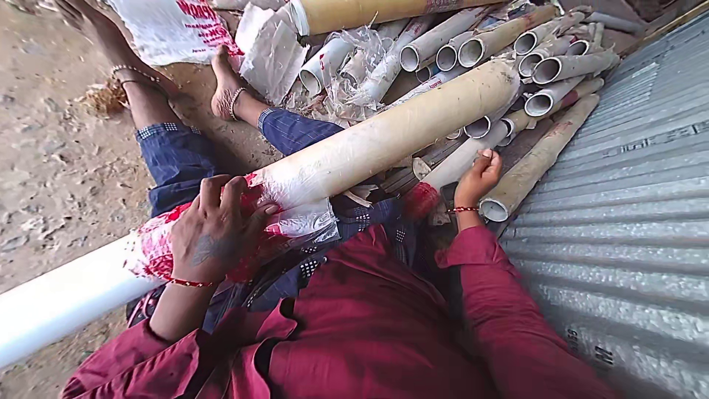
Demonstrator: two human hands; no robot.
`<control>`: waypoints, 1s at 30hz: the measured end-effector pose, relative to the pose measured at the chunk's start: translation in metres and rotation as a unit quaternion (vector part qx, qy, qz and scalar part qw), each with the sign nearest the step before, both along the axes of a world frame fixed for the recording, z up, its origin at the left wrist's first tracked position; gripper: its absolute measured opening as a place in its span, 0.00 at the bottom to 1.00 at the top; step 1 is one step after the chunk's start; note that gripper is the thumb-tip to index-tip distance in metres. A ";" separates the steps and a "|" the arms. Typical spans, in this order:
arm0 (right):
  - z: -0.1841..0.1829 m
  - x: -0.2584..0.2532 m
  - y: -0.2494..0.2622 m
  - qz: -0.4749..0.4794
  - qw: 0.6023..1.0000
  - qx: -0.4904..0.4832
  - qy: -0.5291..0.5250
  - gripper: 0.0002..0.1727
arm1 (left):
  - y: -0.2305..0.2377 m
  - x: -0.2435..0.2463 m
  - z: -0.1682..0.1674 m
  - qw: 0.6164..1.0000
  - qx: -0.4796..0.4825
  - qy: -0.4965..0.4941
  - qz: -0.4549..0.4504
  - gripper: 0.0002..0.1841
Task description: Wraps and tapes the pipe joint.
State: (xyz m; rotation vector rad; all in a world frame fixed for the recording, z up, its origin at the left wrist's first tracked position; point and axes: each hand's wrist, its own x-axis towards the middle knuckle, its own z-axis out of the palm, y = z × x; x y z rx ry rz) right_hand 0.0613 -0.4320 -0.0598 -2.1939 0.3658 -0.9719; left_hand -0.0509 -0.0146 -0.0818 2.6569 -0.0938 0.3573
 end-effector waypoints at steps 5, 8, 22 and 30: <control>-0.040 -0.035 -0.116 -0.240 0.930 0.075 0.270 0.19 | -0.007 -0.004 -0.001 1.000 -0.016 -0.018 0.015 0.33; -0.062 -0.054 -0.137 -0.237 0.911 0.110 0.321 0.17 | -0.011 -0.007 0.000 0.999 -0.015 -0.011 0.031 0.33; -0.068 -0.045 -0.109 -0.072 0.872 -0.047 0.482 0.21 | -0.005 -0.004 0.000 1.000 -0.012 -0.002 0.018 0.35; -0.093 -0.079 -0.106 -0.191 0.864 -0.004 0.466 0.20 | -0.004 -0.003 0.000 1.000 -0.018 0.005 0.019 0.34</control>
